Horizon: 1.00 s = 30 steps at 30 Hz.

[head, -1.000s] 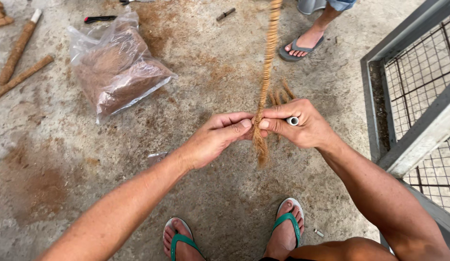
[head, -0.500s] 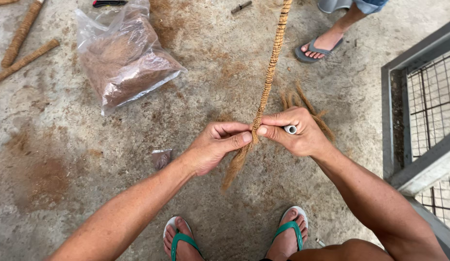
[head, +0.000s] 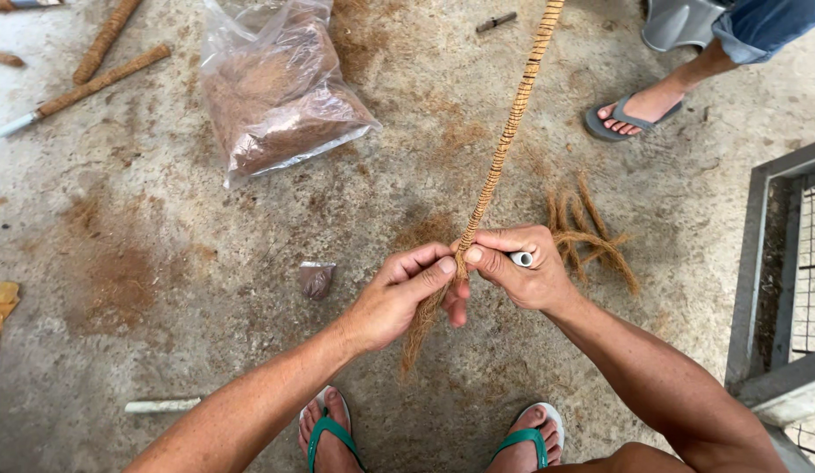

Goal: The person wraps a thin fiber or string around a long, cylindrical stick to create a textured, rope-like surface. They hold the stick with one hand and wind the fiber with the other, working along the length of the stick. The process involves continuous winding and tensioning of the material.

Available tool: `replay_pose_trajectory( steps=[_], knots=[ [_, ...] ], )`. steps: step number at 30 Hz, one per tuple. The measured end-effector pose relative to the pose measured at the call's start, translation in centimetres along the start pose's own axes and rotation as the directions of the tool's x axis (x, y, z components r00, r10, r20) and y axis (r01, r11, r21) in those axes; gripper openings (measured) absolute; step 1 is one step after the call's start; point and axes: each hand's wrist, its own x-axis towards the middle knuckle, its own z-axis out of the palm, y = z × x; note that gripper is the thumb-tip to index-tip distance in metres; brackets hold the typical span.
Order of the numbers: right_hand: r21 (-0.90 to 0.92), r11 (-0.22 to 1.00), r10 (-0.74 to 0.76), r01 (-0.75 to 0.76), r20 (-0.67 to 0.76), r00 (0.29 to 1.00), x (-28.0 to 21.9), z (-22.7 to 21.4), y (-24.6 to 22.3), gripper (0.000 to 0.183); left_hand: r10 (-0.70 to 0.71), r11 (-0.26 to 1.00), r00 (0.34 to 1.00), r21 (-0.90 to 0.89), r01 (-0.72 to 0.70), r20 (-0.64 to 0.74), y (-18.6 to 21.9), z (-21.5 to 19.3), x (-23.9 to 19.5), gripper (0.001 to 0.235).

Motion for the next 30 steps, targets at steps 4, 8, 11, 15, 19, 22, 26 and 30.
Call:
replay_pose_trajectory(
  steps=[4,8,11,15,19,22,26,30],
  knots=[
    [0.155,0.988,-0.022,0.013,0.052,0.998,0.2,0.4,-0.2,0.019,-0.102,0.992,0.987,-0.087,0.092,-0.12,1.1,0.9,-0.4,0.04],
    [0.078,0.997,-0.002,0.001,0.015,1.0,0.4,0.4,0.3,0.021,-0.088,0.996,0.976,0.015,0.093,-0.199,0.8,1.2,-0.5,0.042],
    [0.074,0.997,0.012,-0.012,0.002,1.0,0.1,0.1,0.3,0.023,0.034,0.989,0.976,0.145,-0.003,-0.213,0.2,1.0,0.2,0.042],
    [0.004,1.0,0.003,-0.003,-0.039,0.999,0.1,-0.5,-0.7,0.022,0.104,0.917,0.953,0.399,0.019,-0.286,0.4,1.6,0.6,0.042],
    [-0.168,0.986,-0.014,0.007,-0.043,0.999,0.0,-0.7,-2.7,0.023,0.155,0.961,0.92,0.271,-0.056,-0.359,-0.4,2.2,0.8,0.037],
    [-0.296,0.955,-0.033,0.03,-0.005,0.999,0.3,-0.6,-5.4,0.025,0.155,0.987,0.927,0.022,-0.157,-0.343,-1.2,2.3,0.9,0.035],
    [-0.424,0.906,0.031,-0.012,0.038,0.999,1.4,-0.1,-8.8,0.028,0.188,0.964,0.911,-0.111,-0.243,-0.366,-1.0,3.1,0.6,0.028],
    [-0.461,0.882,-0.049,0.098,0.117,0.992,2.1,0.9,-11.4,0.029,0.233,0.904,0.893,-0.252,-0.345,-0.386,0.6,4.8,-0.2,0.023]
  ],
)
